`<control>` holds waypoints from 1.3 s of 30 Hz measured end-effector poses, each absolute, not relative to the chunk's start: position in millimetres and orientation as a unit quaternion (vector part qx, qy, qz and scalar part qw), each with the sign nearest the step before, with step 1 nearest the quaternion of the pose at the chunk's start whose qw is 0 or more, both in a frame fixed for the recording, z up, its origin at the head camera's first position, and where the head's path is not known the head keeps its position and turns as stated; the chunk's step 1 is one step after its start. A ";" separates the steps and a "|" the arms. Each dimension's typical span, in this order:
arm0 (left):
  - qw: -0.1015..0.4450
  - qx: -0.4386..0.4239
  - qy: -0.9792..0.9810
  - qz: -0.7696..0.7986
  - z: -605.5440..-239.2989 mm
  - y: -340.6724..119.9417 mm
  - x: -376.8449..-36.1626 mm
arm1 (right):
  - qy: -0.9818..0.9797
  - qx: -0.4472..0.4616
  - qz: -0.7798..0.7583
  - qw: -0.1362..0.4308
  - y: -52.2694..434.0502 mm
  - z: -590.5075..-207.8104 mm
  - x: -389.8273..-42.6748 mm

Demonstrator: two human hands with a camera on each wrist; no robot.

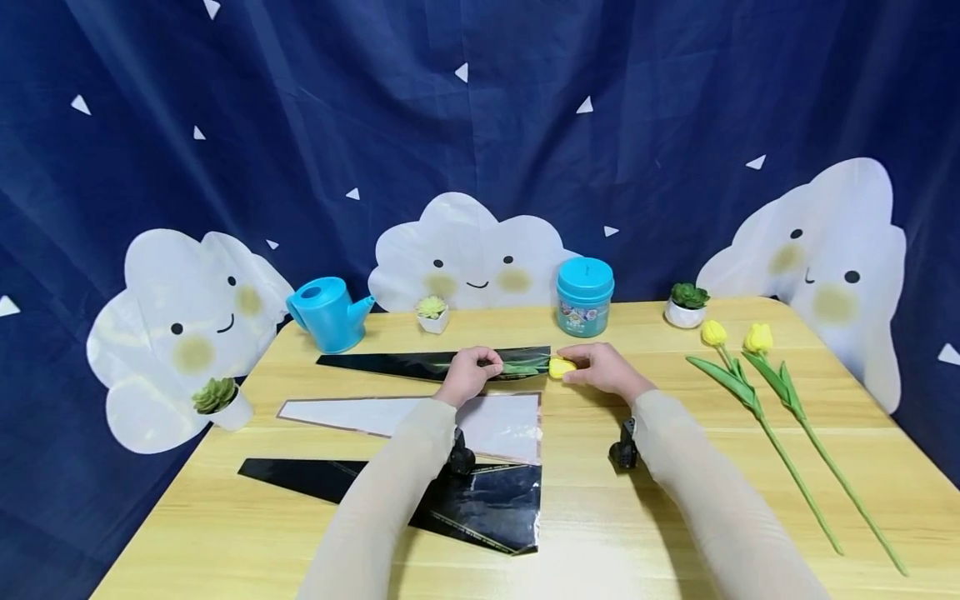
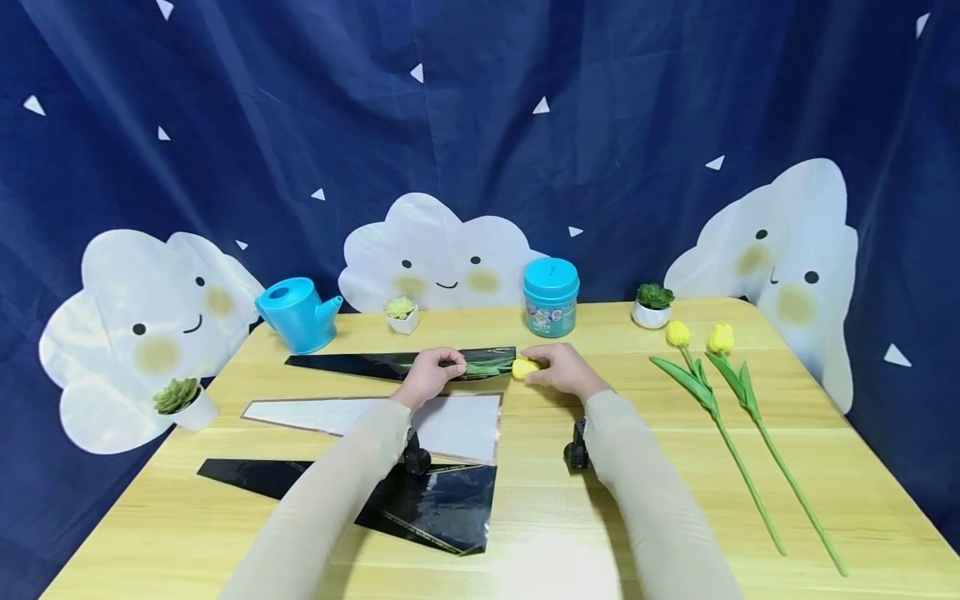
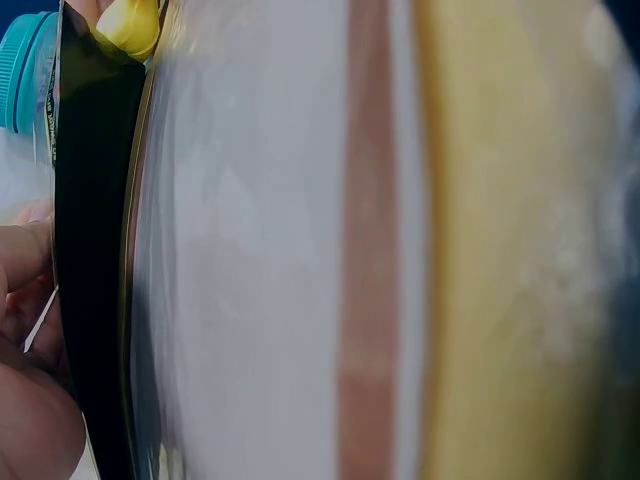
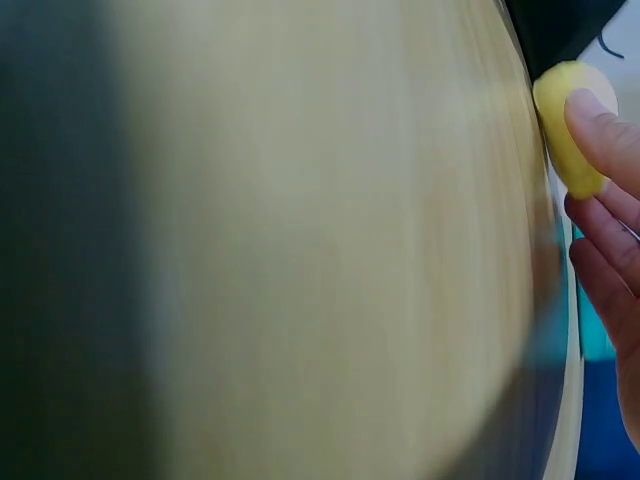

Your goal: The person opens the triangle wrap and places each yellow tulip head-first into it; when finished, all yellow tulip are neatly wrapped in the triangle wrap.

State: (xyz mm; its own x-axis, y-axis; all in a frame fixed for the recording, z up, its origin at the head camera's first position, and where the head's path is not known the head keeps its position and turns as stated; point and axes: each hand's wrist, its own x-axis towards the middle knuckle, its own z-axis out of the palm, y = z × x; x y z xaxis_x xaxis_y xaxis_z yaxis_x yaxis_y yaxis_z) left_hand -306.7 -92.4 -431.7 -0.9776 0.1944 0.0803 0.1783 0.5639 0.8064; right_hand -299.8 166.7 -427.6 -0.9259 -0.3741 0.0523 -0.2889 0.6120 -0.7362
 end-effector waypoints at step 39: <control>0.026 0.166 0.887 0.431 -432.8 -94.6 -309.4 | 0.877 -0.097 -0.470 0.009 163.2 -415.4 -306.3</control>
